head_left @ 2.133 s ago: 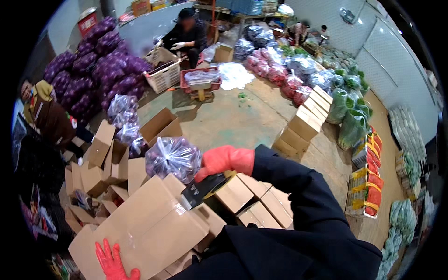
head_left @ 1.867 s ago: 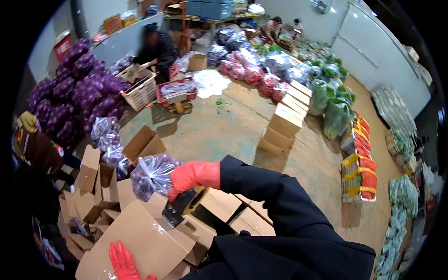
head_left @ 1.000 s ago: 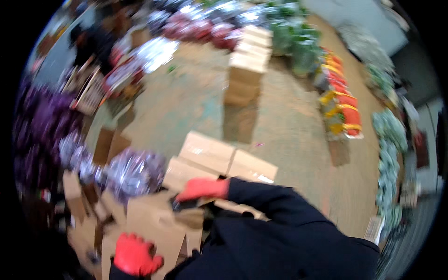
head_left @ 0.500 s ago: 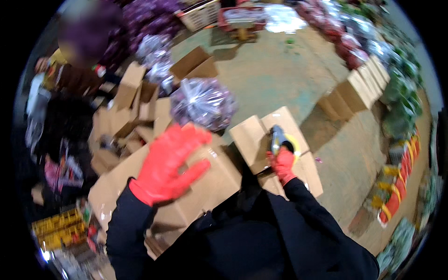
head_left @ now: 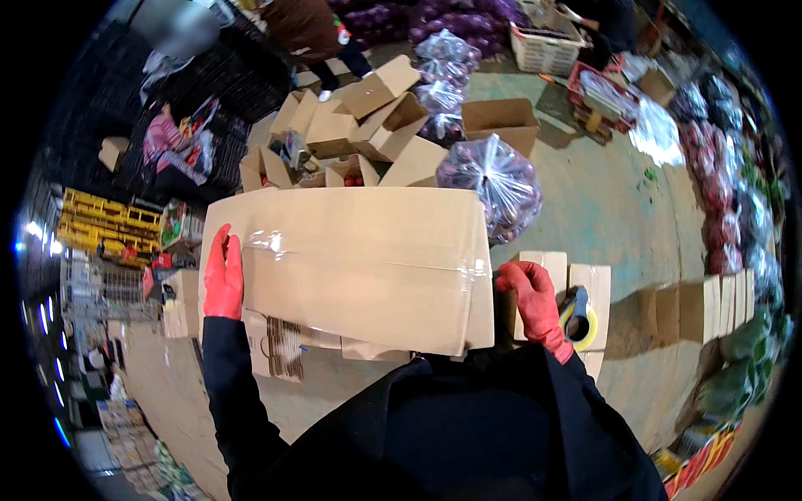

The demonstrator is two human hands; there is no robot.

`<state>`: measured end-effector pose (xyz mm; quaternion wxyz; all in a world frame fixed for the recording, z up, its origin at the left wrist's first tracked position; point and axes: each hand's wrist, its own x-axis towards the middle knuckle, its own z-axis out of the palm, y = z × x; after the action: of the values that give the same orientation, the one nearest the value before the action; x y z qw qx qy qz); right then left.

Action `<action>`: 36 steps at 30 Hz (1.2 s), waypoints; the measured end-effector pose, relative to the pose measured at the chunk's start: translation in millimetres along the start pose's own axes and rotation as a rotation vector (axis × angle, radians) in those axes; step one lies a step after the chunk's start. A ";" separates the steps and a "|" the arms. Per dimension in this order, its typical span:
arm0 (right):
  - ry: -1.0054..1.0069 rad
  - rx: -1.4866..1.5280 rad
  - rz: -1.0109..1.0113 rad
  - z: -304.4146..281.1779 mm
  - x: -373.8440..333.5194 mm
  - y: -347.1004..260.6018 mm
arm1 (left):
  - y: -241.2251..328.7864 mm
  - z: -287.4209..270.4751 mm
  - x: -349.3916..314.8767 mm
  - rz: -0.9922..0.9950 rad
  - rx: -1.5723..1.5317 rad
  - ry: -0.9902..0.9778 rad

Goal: The person assembles cardboard boxes by folding the flaps and applying clear adhesive tape using a tape dispenser. They handle multiple boxes one at a time, stacking the completed boxes to the side.

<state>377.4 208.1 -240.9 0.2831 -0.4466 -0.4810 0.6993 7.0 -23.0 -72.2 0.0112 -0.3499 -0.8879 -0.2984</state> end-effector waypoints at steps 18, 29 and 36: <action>-0.357 -0.729 0.097 -1.5 -26.0 65.0 | -207.5 151.4 -92.3 0.312 0.296 -0.471; -0.578 0.121 -0.145 143.5 92.5 -71.3 | -38.6 67.5 75.9 -0.164 -1.390 0.336; -0.690 -0.089 0.171 116.4 77.7 12.4 | -80.9 163.8 -5.0 -0.465 -1.153 0.092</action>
<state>239.2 218.7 -263.6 0.0245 -0.2347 -0.5391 0.8085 -9.2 15.3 -250.2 -0.2065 -0.0840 -0.6357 -0.7390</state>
